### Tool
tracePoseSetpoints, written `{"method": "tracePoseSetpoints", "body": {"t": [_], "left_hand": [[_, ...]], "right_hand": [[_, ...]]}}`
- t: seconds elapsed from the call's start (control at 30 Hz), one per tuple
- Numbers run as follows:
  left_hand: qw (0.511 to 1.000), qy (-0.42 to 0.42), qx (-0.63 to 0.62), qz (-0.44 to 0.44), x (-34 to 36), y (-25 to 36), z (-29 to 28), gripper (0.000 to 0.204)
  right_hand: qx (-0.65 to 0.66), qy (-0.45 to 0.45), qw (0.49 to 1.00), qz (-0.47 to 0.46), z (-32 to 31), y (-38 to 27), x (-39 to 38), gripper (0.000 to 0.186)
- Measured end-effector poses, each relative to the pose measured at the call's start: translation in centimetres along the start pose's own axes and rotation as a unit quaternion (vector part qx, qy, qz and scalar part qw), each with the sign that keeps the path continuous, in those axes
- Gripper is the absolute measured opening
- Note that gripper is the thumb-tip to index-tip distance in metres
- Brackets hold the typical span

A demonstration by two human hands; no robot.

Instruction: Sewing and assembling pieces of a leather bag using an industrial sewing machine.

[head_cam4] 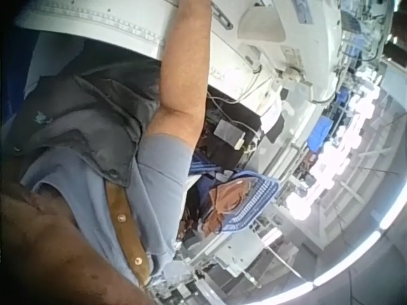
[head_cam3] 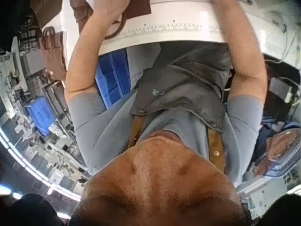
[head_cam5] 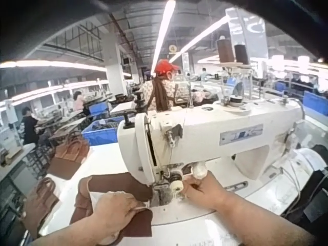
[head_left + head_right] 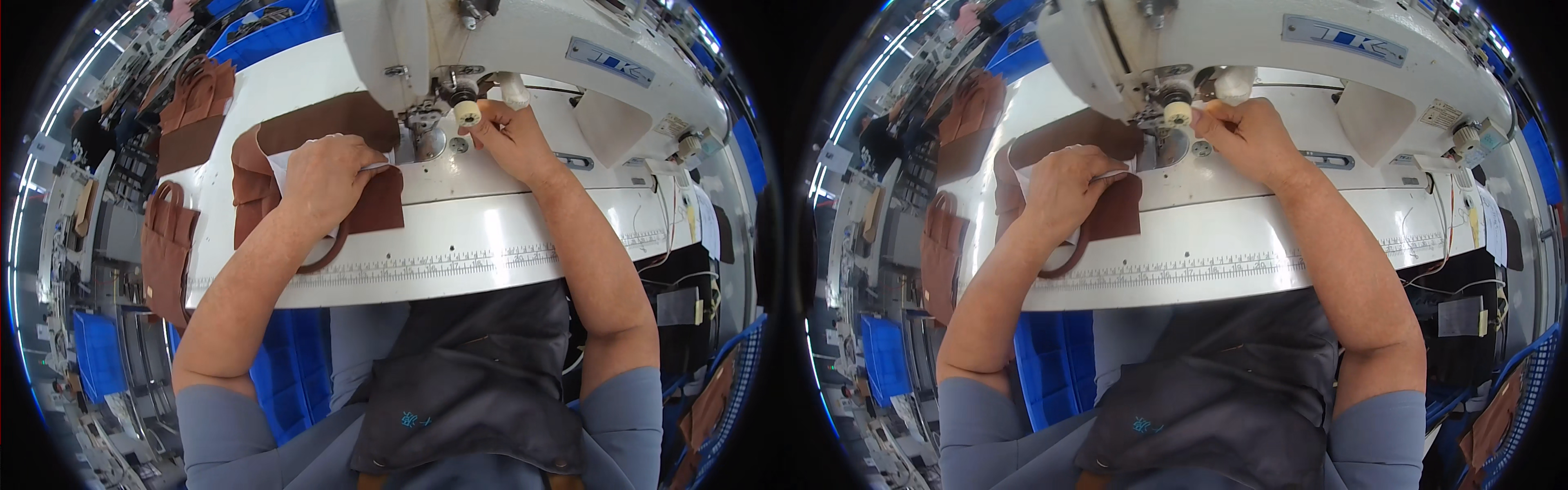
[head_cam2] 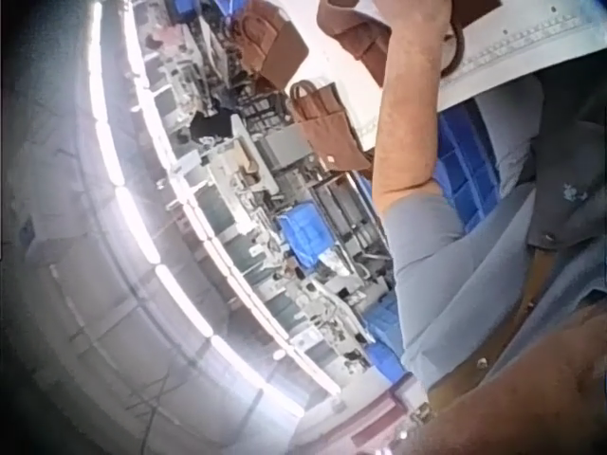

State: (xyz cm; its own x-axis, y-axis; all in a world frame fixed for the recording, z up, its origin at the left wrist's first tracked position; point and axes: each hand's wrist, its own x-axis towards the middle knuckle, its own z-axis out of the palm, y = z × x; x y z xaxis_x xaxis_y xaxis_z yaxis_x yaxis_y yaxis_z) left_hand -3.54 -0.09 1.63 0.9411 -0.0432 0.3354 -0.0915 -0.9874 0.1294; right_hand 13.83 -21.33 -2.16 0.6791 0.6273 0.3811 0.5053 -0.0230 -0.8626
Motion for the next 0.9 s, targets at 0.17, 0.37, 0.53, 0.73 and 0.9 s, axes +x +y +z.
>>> {"method": "tracePoseSetpoints", "body": {"t": [0.17,0.37,0.53,0.73,0.9], "left_hand": [[0.996,-0.035,0.037,-0.068,-3.5,2.3,-6.0,0.015],[0.994,-0.021,0.022,-0.105,-6.0,5.1,-14.5,0.015],[0.956,-0.028,-0.258,-0.137,-8.0,6.8,-16.7,0.013],[0.878,-0.044,-0.450,-0.159,-11.9,7.5,-15.3,0.018],[0.757,-0.029,-0.611,-0.229,-14.8,7.6,-12.6,0.019]], "right_hand": [[-0.192,-0.165,0.967,-0.035,0.5,-2.8,-1.1,0.037],[0.008,-0.265,0.959,-0.099,3.2,-9.0,-6.0,0.053],[0.164,-0.164,0.962,-0.144,6.4,-13.3,-11.2,0.054],[0.218,-0.221,0.951,-0.013,4.4,-16.1,-11.8,0.035],[0.262,-0.250,0.930,0.056,4.0,-17.2,-12.7,0.034]]}}
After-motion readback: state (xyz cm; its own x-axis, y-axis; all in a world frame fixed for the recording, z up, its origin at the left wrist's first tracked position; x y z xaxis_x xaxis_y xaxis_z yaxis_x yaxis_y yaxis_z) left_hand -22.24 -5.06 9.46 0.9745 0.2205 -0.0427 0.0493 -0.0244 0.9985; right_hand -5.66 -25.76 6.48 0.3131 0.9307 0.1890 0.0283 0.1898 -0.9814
